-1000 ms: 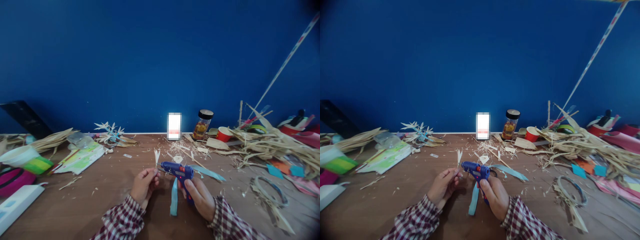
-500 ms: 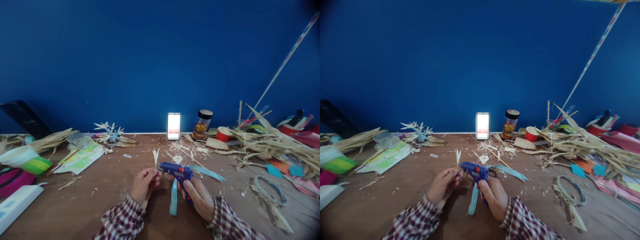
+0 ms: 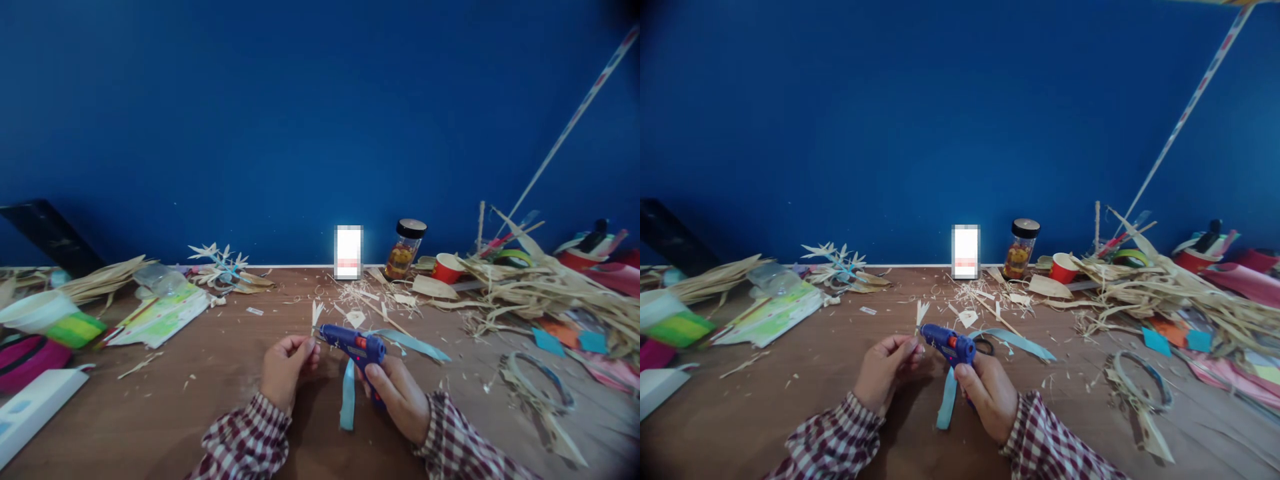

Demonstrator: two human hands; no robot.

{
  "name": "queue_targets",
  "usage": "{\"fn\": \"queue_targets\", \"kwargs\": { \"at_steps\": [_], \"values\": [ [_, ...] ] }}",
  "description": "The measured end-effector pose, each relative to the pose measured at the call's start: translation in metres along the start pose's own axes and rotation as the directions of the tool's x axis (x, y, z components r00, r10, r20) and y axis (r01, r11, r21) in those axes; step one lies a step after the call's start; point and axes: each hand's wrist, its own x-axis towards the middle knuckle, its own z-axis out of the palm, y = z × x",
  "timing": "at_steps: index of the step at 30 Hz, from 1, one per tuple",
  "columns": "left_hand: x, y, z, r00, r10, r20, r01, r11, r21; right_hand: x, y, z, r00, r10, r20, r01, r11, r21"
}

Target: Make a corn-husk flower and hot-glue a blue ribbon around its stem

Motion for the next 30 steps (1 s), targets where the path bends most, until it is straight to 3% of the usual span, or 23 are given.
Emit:
{"fn": "queue_targets", "kwargs": {
  "at_steps": [7,14,18,23,30],
  "values": [
    [-0.0026,0.0048,-0.0015,0.978,0.208,0.018,-0.206,0.95,0.235,-0.0002,0.0004,0.002,1.0,-0.029,-0.012,0.029,0.999,-0.014],
    [-0.0032,0.0063,-0.007,0.909,0.417,0.01,-0.347,0.741,0.575,0.0021,0.0039,0.0009,1.0,-0.02,0.001,0.02,0.999,0.034],
    [-0.0025,0.0042,-0.0097,0.876,0.481,0.025,-0.377,0.652,0.658,0.0016,0.0037,0.0013,1.0,-0.023,0.005,0.023,0.998,0.052],
    [-0.0037,0.0035,-0.0088,0.889,0.457,0.022,-0.37,0.69,0.622,0.0011,0.0037,0.0025,1.0,-0.007,0.01,0.006,0.999,0.036],
    [-0.0023,0.0035,-0.0048,0.949,0.315,0.013,-0.299,0.887,0.352,0.0015,0.0043,0.0018,1.0,-0.005,0.018,0.004,1.0,0.026]
  ]
}}
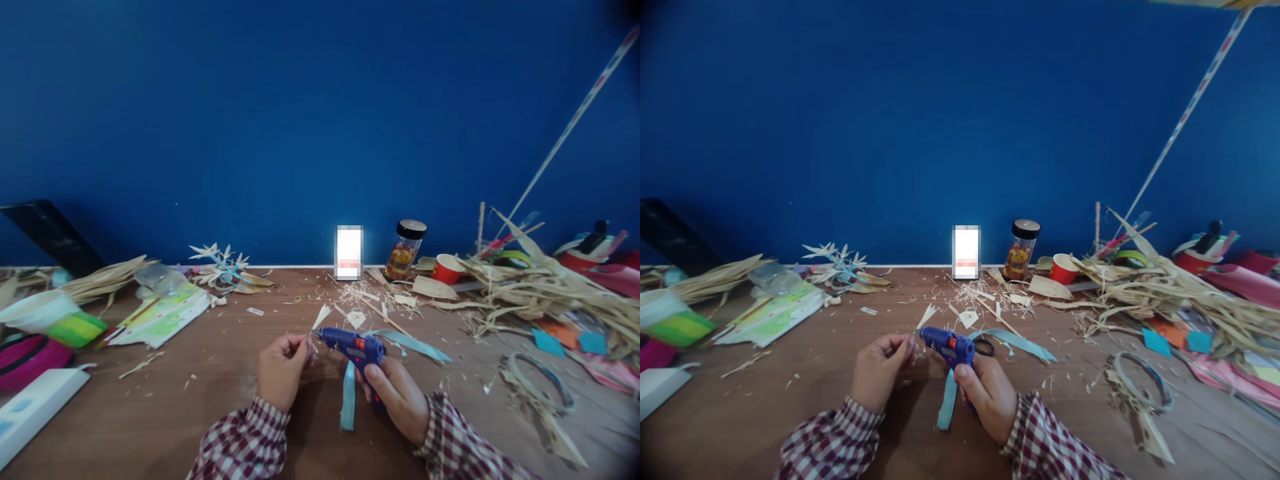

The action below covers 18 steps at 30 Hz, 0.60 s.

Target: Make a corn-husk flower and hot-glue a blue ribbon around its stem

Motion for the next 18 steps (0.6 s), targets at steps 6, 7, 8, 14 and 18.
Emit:
{"fn": "queue_targets", "kwargs": {
  "at_steps": [6,7,8,14,18],
  "values": [
    [0.002,0.0001,0.003,0.98,-0.199,-0.001,0.189,0.933,-0.306,0.0016,0.0026,0.0,1.0,-0.009,-0.013,0.009,1.0,-0.005],
    [0.0021,0.0009,0.0039,0.973,-0.229,0.012,0.219,0.912,-0.346,0.0018,0.0032,0.0,1.0,-0.004,-0.015,0.004,1.0,0.003],
    [0.002,0.0019,0.0047,0.965,-0.26,0.036,0.254,0.888,-0.384,0.002,0.0036,0.0002,1.0,-0.001,-0.016,0.002,1.0,0.017],
    [-0.0004,0.0059,0.0062,0.918,-0.358,0.172,0.394,0.769,-0.503,0.0025,0.003,0.0007,1.0,-0.009,-0.008,0.01,0.997,0.073],
    [-0.0004,0.0069,0.0063,0.913,-0.363,0.188,0.406,0.76,-0.507,0.0028,0.0024,-0.0004,1.0,-0.007,-0.016,0.008,0.998,0.064]
  ]
}}
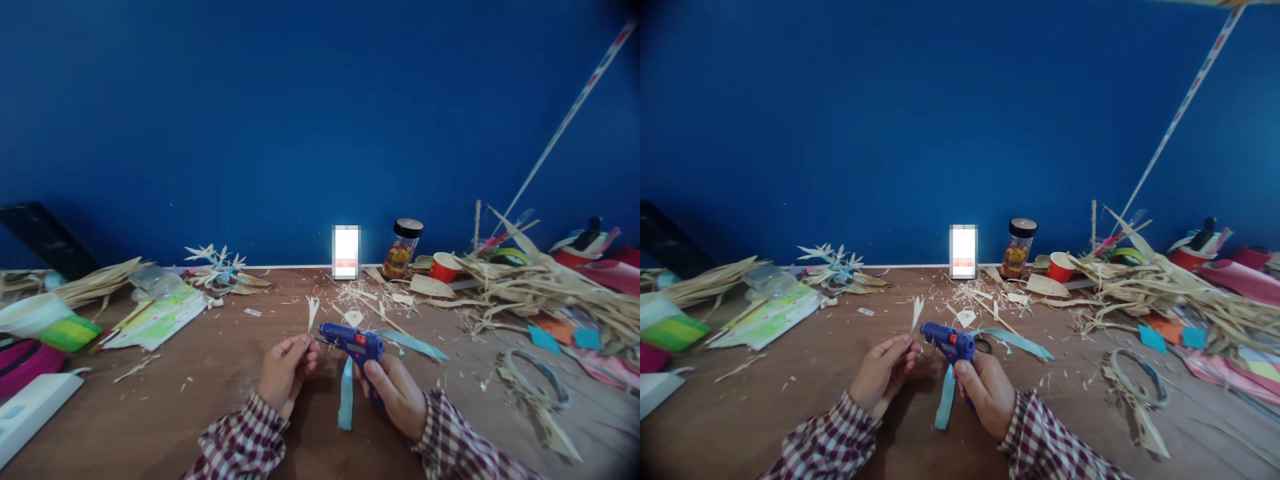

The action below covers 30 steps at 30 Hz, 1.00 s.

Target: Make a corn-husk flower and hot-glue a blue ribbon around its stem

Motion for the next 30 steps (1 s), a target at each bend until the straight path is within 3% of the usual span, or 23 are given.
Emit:
{"fn": "queue_targets", "kwargs": {
  "at_steps": [12,26,30],
  "values": [
    [-0.0008,-0.0021,0.0018,0.999,0.046,-0.011,-0.045,0.995,0.085,-0.0008,-0.0034,0.0001,1.0,0.002,-0.017,-0.001,0.999,0.044],
    [0.0002,-0.005,-0.0004,0.999,0.054,0.007,-0.055,0.988,0.142,-0.0002,-0.0025,-0.0009,1.0,-0.007,-0.004,0.007,1.0,-0.005],
    [-0.0005,-0.0038,0.0001,0.998,0.068,0.002,-0.068,0.99,0.124,-0.0007,-0.0056,-0.0029,1.0,-0.023,0.006,0.023,0.995,-0.093]
  ]
}}
